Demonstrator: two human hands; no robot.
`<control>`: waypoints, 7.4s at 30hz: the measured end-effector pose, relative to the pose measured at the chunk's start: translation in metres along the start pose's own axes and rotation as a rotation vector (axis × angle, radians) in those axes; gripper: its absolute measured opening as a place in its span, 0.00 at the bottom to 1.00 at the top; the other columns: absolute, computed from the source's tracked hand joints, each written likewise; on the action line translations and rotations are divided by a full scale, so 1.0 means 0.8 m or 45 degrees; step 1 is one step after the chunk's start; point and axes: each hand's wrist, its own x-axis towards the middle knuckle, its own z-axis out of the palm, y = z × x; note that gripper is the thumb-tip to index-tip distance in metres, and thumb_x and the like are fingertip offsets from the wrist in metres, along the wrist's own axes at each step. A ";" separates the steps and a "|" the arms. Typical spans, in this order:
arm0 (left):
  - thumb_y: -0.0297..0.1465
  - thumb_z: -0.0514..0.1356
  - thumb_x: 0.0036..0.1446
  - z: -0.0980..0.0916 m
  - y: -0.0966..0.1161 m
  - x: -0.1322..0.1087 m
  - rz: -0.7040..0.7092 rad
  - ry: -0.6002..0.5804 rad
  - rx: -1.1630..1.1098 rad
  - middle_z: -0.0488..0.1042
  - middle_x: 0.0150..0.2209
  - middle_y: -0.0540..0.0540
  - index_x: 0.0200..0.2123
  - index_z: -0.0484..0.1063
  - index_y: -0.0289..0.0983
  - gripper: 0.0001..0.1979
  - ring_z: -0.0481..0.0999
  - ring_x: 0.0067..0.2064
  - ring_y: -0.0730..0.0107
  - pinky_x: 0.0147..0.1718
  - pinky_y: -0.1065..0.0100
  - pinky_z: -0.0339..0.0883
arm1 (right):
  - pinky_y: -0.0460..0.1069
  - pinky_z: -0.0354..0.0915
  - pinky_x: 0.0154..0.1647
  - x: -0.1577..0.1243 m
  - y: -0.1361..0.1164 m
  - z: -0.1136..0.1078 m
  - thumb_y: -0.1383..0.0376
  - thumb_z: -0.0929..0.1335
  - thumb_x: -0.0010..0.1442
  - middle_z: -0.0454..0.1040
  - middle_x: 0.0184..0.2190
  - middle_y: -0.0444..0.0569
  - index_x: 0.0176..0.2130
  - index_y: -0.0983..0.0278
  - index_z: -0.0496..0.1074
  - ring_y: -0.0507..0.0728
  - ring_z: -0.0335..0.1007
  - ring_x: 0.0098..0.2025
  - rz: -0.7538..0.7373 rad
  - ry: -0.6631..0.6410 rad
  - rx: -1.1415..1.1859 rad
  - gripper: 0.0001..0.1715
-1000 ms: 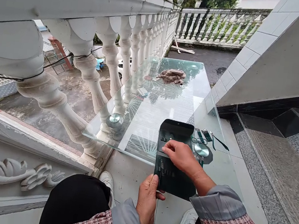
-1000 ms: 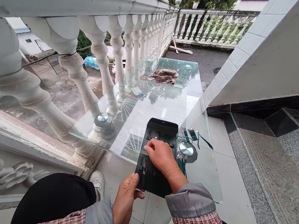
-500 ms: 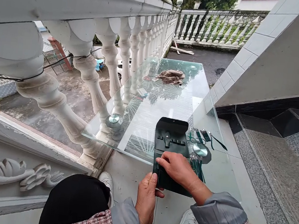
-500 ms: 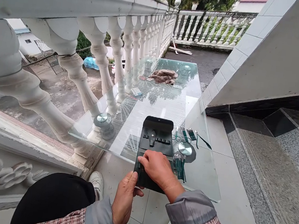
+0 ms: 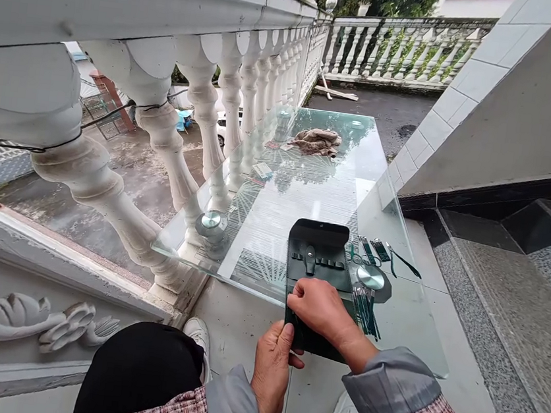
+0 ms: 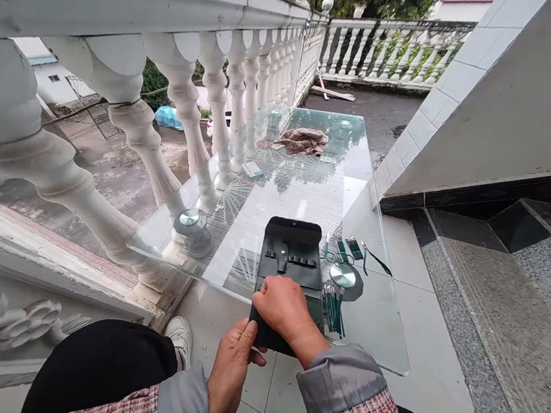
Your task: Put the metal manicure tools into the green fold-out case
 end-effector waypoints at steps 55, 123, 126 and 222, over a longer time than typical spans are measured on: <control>0.52 0.60 0.48 -0.007 0.015 -0.001 0.021 0.201 -0.126 0.67 0.27 0.50 0.30 0.69 0.35 0.24 0.64 0.25 0.75 0.22 0.75 0.62 | 0.47 0.50 0.24 0.014 0.109 -0.036 0.55 0.60 0.52 0.72 0.25 0.49 0.22 0.60 0.65 0.55 0.63 0.26 0.469 0.204 -0.034 0.14; 0.52 0.63 0.43 -0.001 0.004 0.007 -0.066 0.197 -0.271 0.57 0.23 0.56 0.24 0.58 0.37 0.26 0.61 0.24 0.77 0.24 0.72 0.61 | 0.46 0.44 0.24 -0.105 0.030 0.063 0.66 0.62 0.49 0.54 0.16 0.39 0.17 0.63 0.51 0.48 0.48 0.23 -0.089 -0.353 0.546 0.15; 0.52 0.64 0.43 0.001 0.007 0.006 -0.062 0.226 -0.308 0.56 0.23 0.56 0.25 0.58 0.37 0.26 0.61 0.24 0.77 0.25 0.73 0.62 | 0.46 0.44 0.24 -0.111 0.032 0.061 0.66 0.62 0.49 0.52 0.17 0.38 0.18 0.63 0.51 0.48 0.47 0.23 -0.102 -0.350 0.621 0.14; 0.32 0.50 0.64 -0.025 0.121 0.140 1.317 -0.493 1.616 0.72 0.40 0.44 0.35 0.73 0.36 0.12 0.69 0.42 0.64 0.40 0.64 0.65 | 0.47 0.52 0.25 -0.007 0.134 -0.047 0.55 0.60 0.56 0.72 0.23 0.44 0.28 0.59 0.71 0.53 0.63 0.25 0.251 0.531 0.166 0.16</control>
